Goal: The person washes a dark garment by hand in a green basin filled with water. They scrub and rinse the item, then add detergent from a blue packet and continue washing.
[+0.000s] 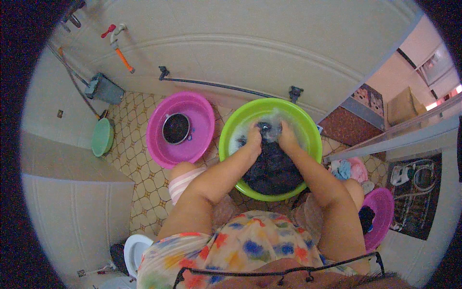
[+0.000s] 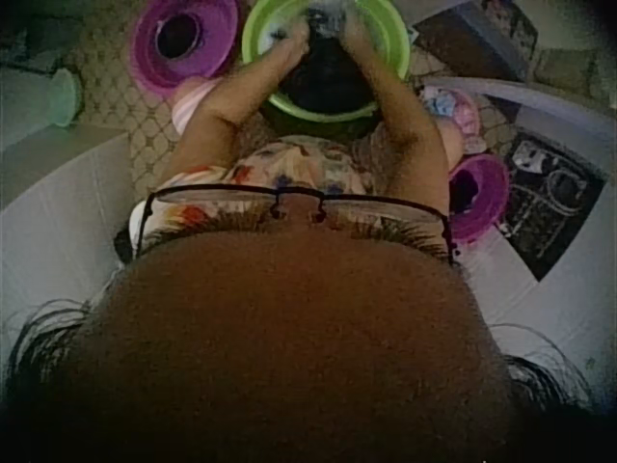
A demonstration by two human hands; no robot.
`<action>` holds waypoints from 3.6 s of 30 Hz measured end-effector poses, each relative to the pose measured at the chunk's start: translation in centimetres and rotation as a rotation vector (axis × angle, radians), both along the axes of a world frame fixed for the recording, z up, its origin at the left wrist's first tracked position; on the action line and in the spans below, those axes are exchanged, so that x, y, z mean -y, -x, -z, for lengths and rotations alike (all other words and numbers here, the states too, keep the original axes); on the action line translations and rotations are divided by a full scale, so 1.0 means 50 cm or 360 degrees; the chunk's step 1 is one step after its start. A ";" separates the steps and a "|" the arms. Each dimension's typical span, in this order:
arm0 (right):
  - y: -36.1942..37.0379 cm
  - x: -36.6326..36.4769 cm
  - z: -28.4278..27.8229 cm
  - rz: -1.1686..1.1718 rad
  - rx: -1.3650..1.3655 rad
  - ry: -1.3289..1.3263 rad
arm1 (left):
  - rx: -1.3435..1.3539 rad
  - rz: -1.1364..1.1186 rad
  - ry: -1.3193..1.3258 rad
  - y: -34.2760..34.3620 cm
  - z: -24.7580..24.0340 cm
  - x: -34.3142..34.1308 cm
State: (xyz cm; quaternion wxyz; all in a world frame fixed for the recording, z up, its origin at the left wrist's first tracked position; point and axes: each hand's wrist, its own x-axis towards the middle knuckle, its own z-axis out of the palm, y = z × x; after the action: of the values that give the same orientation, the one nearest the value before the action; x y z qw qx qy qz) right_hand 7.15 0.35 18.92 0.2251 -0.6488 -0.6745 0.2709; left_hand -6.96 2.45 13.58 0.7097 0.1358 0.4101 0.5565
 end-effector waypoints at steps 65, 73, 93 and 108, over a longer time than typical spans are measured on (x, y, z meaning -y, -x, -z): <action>0.005 0.017 -0.029 -0.0222 0.0140 0.0141 | -0.0332 0.0175 0.0122 0.013 -0.099 0.032; -0.003 0.008 -0.007 0.0081 -0.0200 0.0035 | 0.0024 0.0028 0.0128 0.014 -0.044 0.024; 0.021 -0.007 -0.049 -0.0243 0.0368 -0.0093 | -0.0031 0.0558 0.0043 -0.012 -0.073 0.041; -0.021 -0.023 0.051 -0.0134 0.0089 0.0457 | -0.0327 0.0097 0.0153 0.014 -0.055 0.023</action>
State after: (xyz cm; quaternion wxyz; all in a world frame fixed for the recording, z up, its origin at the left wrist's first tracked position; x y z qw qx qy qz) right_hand 8.20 1.53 16.37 0.0994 -0.6529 -0.6613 0.3556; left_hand -7.64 1.30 16.33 0.6862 0.1703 0.5027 0.4974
